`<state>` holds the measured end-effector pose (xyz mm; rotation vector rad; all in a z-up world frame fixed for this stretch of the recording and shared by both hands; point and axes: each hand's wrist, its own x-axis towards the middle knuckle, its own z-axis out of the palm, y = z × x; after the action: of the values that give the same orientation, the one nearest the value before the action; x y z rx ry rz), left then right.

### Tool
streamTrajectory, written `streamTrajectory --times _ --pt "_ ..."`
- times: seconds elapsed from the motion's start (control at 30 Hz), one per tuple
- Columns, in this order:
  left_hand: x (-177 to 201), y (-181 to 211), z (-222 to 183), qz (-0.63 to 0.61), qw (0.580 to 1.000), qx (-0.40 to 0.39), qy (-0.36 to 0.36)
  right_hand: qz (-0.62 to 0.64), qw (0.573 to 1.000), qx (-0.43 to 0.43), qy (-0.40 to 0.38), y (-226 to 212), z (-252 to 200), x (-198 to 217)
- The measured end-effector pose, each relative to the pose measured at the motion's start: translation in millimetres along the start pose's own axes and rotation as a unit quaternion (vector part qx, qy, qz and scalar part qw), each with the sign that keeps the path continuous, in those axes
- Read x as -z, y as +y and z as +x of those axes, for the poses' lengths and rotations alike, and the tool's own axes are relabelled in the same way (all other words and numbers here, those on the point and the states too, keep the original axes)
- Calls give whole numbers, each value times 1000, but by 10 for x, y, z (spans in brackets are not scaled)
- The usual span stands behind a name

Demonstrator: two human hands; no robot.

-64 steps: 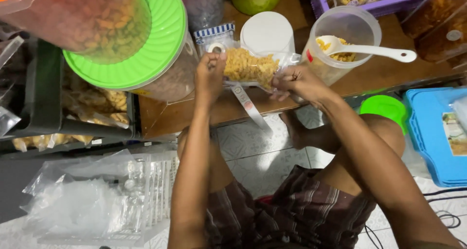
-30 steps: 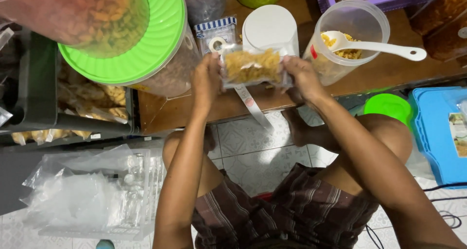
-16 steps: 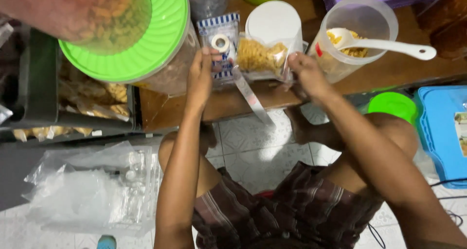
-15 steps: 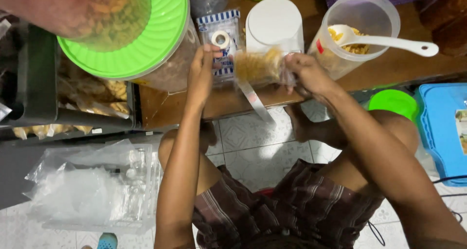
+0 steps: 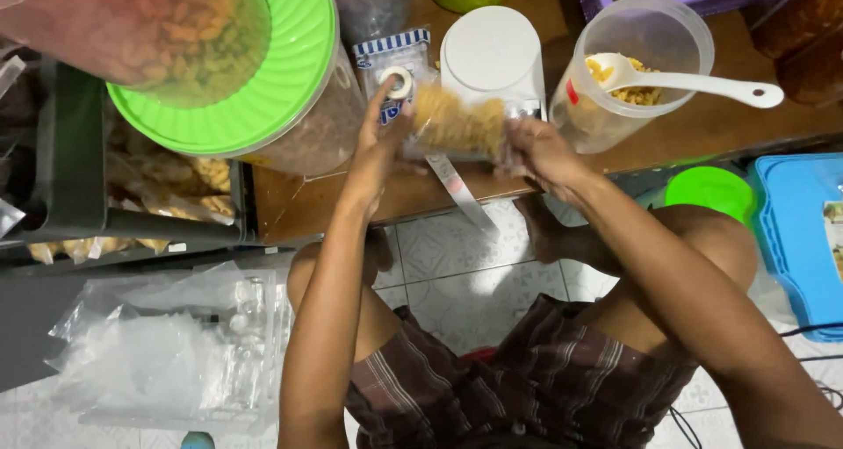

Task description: Weighing cornflakes on a digital scale, filling small plastic bags, and organizing them into a basket.

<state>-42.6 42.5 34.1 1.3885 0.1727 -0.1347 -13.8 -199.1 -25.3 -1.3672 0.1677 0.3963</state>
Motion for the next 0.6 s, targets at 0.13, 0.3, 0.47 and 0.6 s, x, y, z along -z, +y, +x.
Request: streamTrajectory --times 0.13,0.3,0.47,0.6 --pt "5 -193 140 54 998 27 6 -120 985 116 48 258 316 147" --pt "-20 -236 129 22 998 62 12 -46 997 -4 58 -410 -352 -506" --pt "-271 239 -170 260 965 -17 42 -49 998 -34 31 -145 -157 -294" --pt "-41 -79 -29 313 935 -137 94 -194 979 18 64 269 227 -60"
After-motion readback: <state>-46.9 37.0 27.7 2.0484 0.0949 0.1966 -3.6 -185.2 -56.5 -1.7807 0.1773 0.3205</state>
